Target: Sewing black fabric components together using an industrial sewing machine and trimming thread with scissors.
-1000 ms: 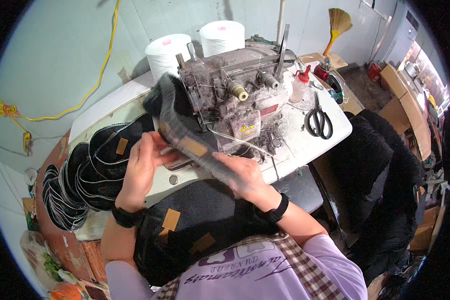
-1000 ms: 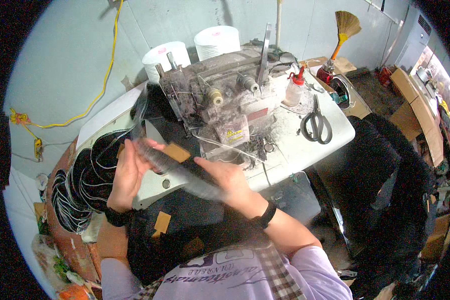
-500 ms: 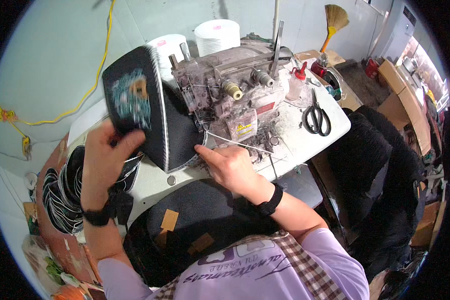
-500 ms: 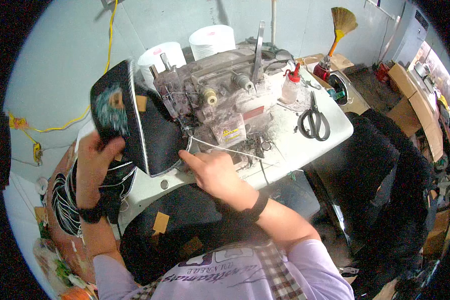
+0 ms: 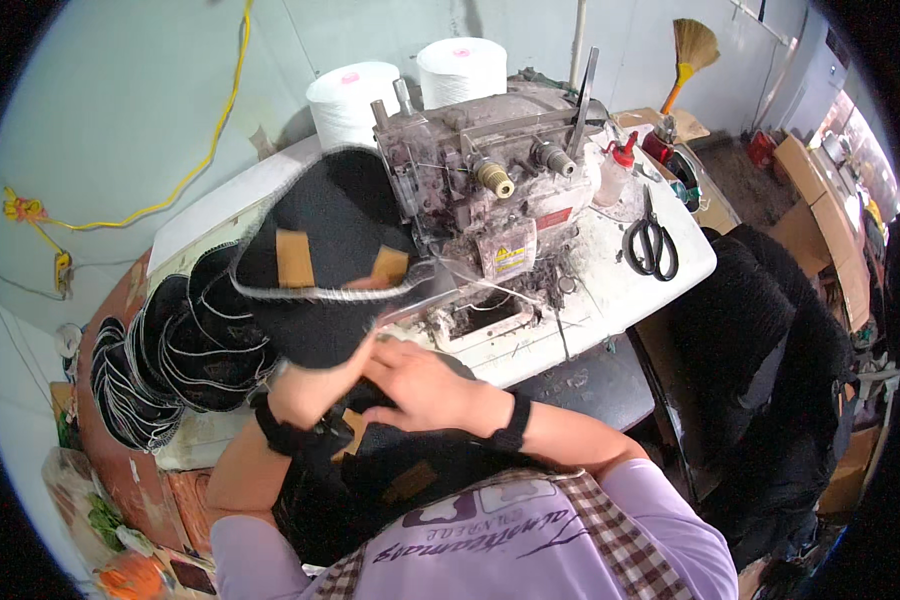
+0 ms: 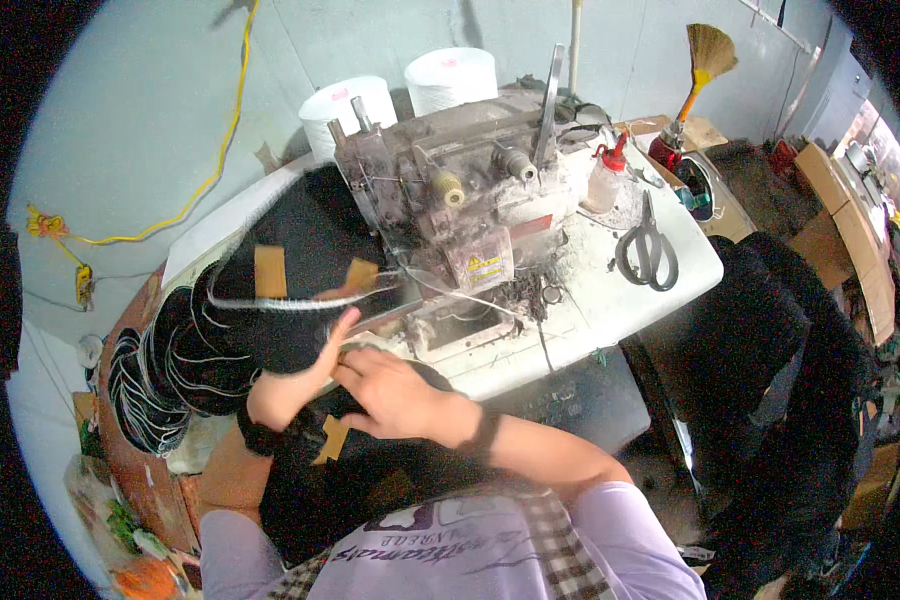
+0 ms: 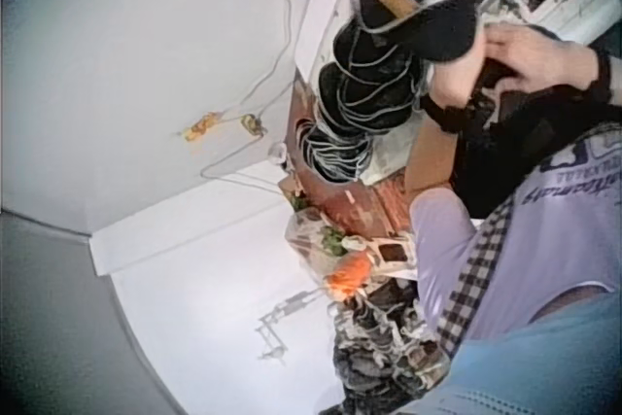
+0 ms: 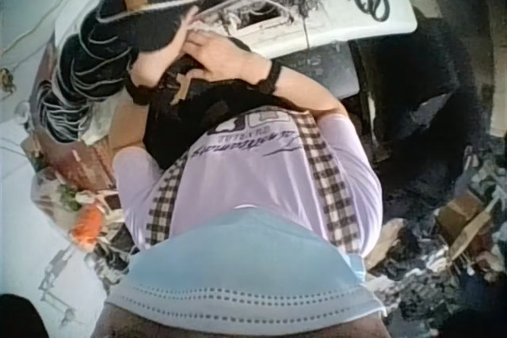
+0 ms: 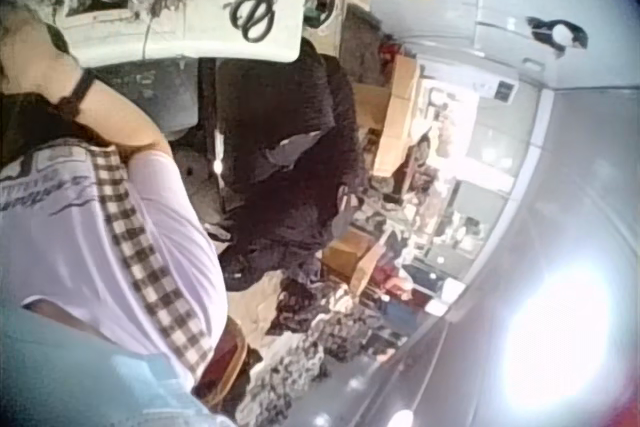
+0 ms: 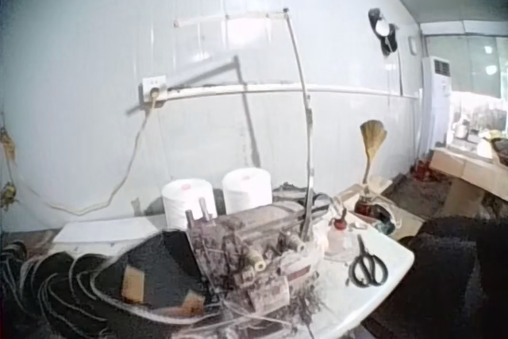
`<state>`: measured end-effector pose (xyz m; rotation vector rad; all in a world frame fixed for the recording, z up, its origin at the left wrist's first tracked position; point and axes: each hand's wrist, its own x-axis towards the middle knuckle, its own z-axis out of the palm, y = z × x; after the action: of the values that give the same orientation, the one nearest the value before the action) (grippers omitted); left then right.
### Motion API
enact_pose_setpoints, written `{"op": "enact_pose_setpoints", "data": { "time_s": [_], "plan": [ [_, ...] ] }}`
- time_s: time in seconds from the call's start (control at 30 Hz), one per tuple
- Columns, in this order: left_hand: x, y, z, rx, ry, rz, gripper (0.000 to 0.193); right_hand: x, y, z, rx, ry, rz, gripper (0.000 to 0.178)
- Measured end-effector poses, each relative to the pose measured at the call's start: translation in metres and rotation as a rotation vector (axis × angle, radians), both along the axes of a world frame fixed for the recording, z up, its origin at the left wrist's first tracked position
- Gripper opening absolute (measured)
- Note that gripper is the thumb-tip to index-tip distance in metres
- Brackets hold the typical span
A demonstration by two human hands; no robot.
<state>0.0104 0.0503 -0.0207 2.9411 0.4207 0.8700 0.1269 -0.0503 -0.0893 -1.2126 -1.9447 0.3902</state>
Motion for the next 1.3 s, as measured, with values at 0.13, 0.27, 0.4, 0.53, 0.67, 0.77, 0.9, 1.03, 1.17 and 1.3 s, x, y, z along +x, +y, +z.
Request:
{"op": "enact_pose_setpoints", "data": {
  "time_s": [0.13, 0.27, 0.4, 0.53, 0.67, 0.77, 0.9, 1.03, 1.17, 1.3],
  "plan": [
    [0.008, 0.037, -0.024, -0.582, -0.446, 0.12, 0.02, -0.008, 0.011, -0.021, -0.065, -0.096, 0.06, 0.048],
    [-0.007, 0.08, -0.03, -0.714, -0.395, 0.517, 0.028, 0.012, -0.014, -0.022, -0.074, -0.006, -0.002, 0.031],
    [-0.083, 0.116, -0.044, -0.759, 0.05, 0.705, 0.041, 0.035, -0.031, -0.037, 0.056, 0.112, -0.071, 0.016],
    [-0.106, 0.09, -0.031, -0.259, 0.335, 0.838, 0.038, 0.058, -0.033, -0.022, -0.04, 0.213, -0.172, 0.009],
    [-0.076, 0.04, -0.001, -0.062, 0.392, 0.689, 0.035, 0.032, -0.024, -0.007, -0.037, 0.136, -0.179, 0.031],
    [-0.073, 0.014, 0.011, -0.231, 0.293, 0.422, 0.032, 0.014, -0.022, -0.016, -0.055, -0.017, -0.012, 0.042],
    [-0.115, 0.005, 0.028, -0.394, 0.252, 0.542, 0.029, 0.018, -0.034, -0.028, 0.006, 0.123, -0.056, 0.035],
    [-0.216, -0.003, 0.027, -0.661, 0.264, 0.92, 0.02, 0.031, -0.04, -0.028, -0.11, 0.12, -0.08, 0.029],
    [-0.302, -0.062, -0.024, -1.195, 0.408, 0.628, 0.056, 0.026, -0.033, -0.021, -0.086, 0.059, -0.034, 0.021],
    [-0.231, -0.121, -0.052, -1.733, -0.387, 0.569, 0.071, 0.013, -0.032, -0.025, -0.127, 0.175, -0.073, 0.017]
  ]
}}
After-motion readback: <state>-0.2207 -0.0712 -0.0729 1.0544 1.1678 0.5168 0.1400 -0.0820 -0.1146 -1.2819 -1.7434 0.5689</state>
